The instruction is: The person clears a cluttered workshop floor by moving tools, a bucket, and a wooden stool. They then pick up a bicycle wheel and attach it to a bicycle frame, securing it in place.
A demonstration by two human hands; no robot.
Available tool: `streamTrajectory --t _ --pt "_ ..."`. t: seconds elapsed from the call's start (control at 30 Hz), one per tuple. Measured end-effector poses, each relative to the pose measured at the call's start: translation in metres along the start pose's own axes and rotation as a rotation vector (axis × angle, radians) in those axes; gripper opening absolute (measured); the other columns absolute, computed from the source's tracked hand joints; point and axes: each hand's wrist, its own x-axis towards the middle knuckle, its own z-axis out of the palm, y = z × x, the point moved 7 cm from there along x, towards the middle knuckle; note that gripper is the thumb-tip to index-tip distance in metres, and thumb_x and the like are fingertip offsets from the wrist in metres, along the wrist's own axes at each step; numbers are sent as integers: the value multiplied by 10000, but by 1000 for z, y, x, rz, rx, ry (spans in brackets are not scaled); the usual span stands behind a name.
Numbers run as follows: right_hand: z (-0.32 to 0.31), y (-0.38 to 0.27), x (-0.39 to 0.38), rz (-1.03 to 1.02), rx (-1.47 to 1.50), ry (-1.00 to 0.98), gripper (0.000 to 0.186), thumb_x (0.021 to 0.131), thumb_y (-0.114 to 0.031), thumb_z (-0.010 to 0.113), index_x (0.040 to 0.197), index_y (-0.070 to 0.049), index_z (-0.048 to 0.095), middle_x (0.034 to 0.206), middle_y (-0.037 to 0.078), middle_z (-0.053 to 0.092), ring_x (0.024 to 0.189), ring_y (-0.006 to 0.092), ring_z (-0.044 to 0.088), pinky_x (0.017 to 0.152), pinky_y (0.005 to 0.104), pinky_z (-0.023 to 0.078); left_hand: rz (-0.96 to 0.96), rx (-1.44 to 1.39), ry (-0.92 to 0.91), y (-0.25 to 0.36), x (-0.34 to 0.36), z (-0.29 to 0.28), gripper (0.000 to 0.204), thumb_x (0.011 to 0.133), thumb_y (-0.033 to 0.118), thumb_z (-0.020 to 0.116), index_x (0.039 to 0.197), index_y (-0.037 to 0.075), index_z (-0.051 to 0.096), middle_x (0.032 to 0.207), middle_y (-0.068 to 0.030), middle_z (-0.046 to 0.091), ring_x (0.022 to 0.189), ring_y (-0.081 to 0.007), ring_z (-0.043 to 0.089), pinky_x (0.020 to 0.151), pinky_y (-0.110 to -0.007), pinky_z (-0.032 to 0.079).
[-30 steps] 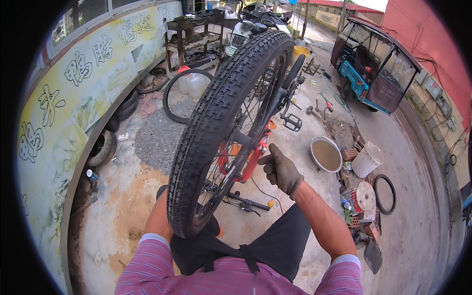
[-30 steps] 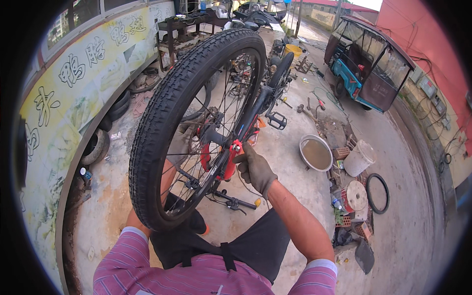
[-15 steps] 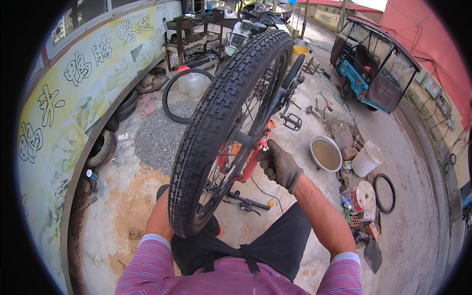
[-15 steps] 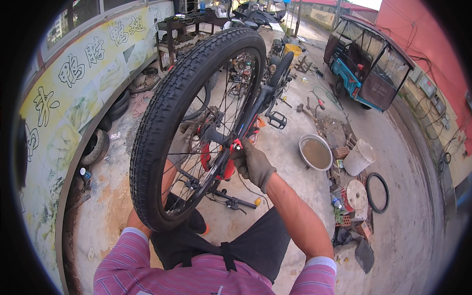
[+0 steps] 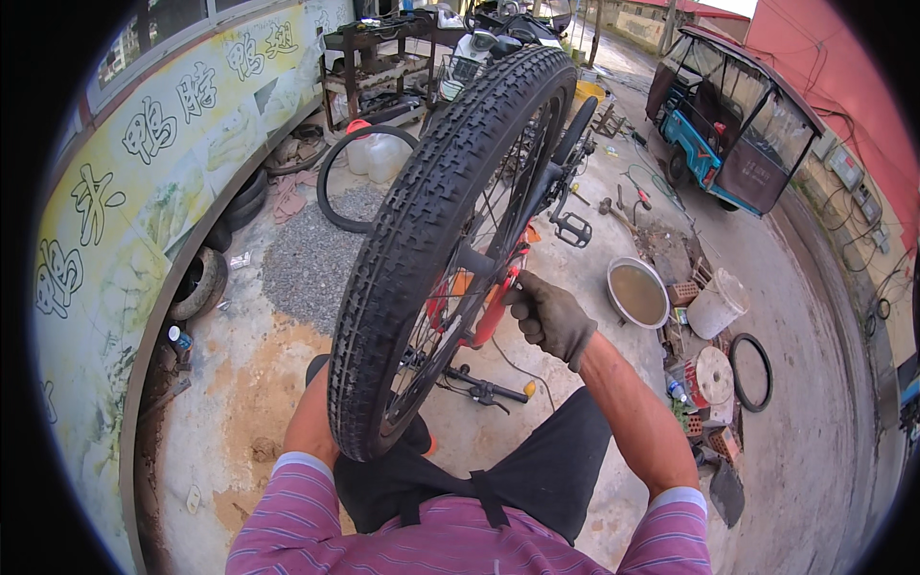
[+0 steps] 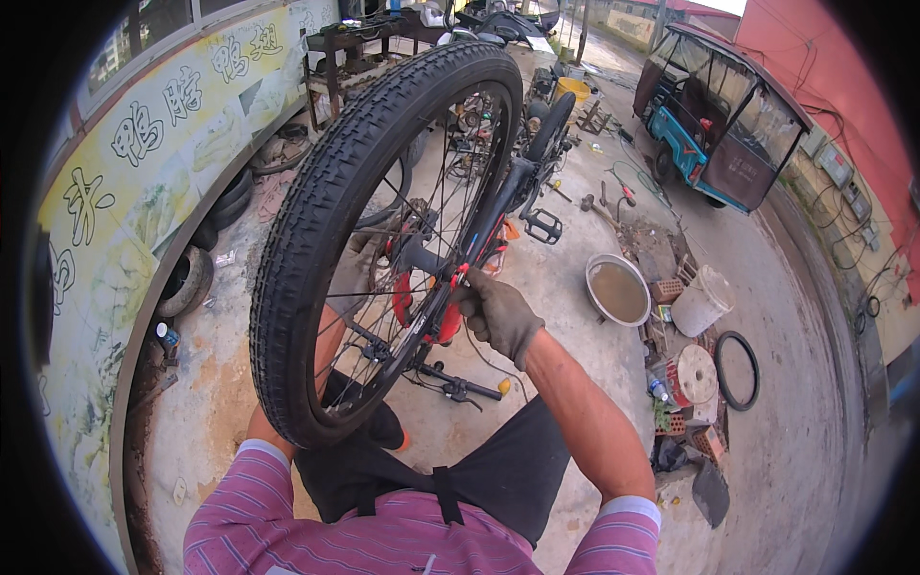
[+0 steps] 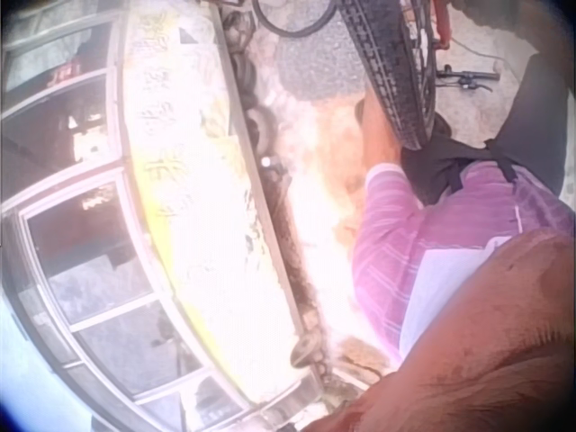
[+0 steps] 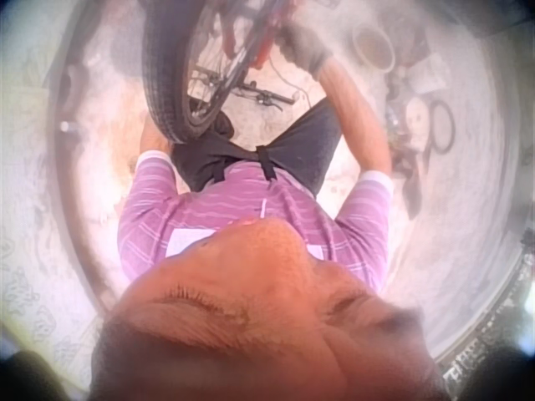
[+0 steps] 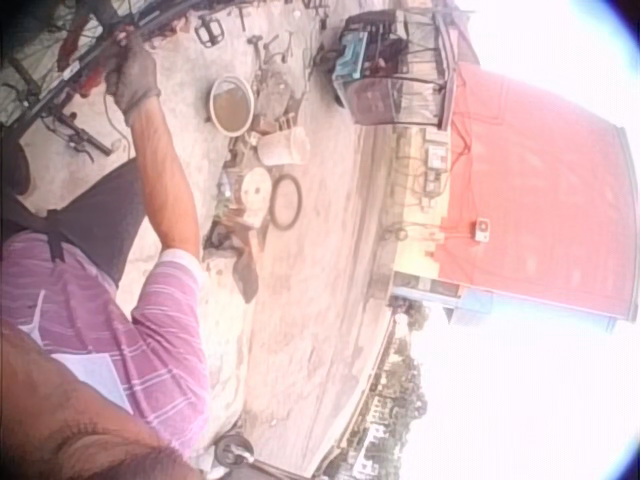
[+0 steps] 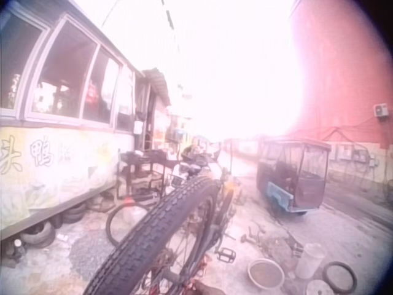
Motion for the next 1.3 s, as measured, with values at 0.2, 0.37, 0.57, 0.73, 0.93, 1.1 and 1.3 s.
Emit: streamTrajectory --t 0.2,0.37,0.57,0.73,0.93,1.1,1.3 --pt "-4 -20 -13 -590 -614 325 276 955 -251 703 1070 -3 667 737 40 649 612 142 589 587 309 477 6 2 -12 1 3 2 258 1037 200 662 1205 5 687 1194 -50 720 1039 -95 648 926 -273 529" --pt "-2 -9 -11 -699 -518 396 325 944 -241 727 1151 -4 650 691 23 608 625 124 570 613 321 492 -1 0 -20 4 7 4 262 1036 201 665 1207 4 687 1200 -51 720 1046 -95 648 933 -272 528" --pt "-14 11 -3 -260 -49 174 514 1040 -492 589 1085 13 669 676 13 548 525 97 445 470 273 356 -11 -1 -31 6 10 11 266 1034 203 668 1208 3 688 1207 -51 719 1053 -95 647 941 -272 528" --pt "-7 11 2 -89 28 62 467 1058 -456 555 1011 -7 672 710 19 565 501 75 420 431 259 313 -23 -5 -37 10 14 17 270 1033 205 671 1210 3 689 1212 -52 719 1059 -95 647 948 -272 527" --pt "-10 -10 -5 -347 -237 190 337 933 -217 740 1144 24 636 838 46 644 543 53 454 463 253 345 -78 -35 -63 13 10 34 274 1031 207 674 1211 2 689 1219 -53 718 1067 -95 646 956 -272 527" --pt "-12 -5 -5 -192 -248 208 538 1017 -523 610 1048 11 678 757 50 633 491 88 441 458 265 340 25 -85 -98 22 9 37 291 1030 225 679 1209 -4 695 1213 -47 720 1064 -89 638 965 -270 520" --pt "-4 -10 -6 -225 -298 112 329 1033 -340 615 1056 -14 652 767 32 613 493 62 425 440 242 315 -65 16 -68 9 11 29 387 1034 335 672 1219 -5 691 1152 -54 714 1034 -99 628 943 -267 507"
